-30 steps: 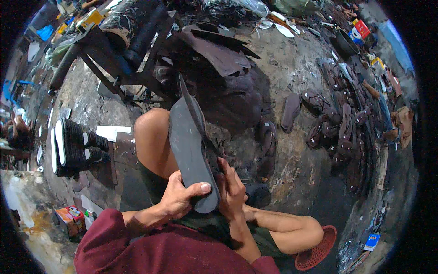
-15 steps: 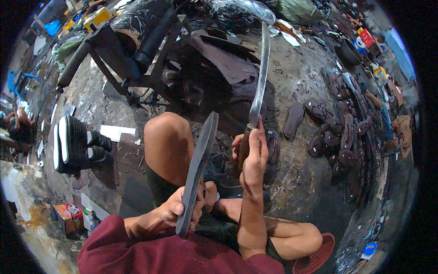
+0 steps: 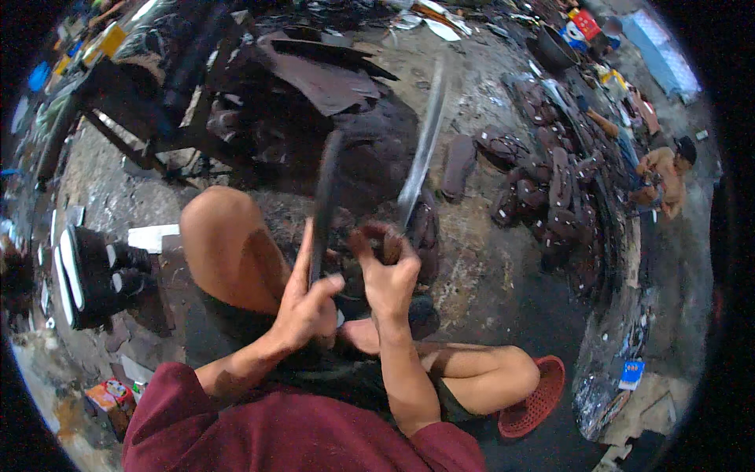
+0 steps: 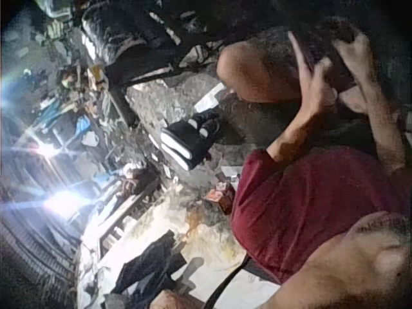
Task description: The person sits on the floor and uses a knife to cut and trim a black shoe sole. They repeatedly slice along the edges and remove excess material, then place the trimmed pieces aside.
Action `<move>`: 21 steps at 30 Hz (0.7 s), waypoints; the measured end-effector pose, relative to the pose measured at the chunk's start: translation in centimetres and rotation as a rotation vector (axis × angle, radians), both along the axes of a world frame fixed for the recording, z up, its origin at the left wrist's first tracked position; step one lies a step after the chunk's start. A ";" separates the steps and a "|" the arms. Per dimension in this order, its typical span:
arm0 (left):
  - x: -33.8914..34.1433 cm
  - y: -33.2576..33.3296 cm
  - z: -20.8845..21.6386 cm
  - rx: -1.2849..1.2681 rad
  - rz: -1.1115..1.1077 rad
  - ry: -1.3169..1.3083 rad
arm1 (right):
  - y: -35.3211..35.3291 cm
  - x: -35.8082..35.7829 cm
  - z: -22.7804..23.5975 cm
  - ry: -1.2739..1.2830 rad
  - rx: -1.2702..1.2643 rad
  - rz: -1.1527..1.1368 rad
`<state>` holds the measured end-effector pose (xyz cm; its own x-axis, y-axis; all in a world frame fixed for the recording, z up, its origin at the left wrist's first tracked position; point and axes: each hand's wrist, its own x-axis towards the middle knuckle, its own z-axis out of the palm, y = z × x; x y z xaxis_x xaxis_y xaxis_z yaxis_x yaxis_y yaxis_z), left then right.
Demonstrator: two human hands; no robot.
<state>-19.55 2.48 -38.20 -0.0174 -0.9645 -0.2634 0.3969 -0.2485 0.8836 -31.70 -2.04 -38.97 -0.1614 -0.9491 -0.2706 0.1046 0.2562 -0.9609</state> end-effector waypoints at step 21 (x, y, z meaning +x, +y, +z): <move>5.6 -10.0 3.4 -0.656 -0.245 -1.084 | -22.5 -32.7 -26.8 0.699 0.023 -0.456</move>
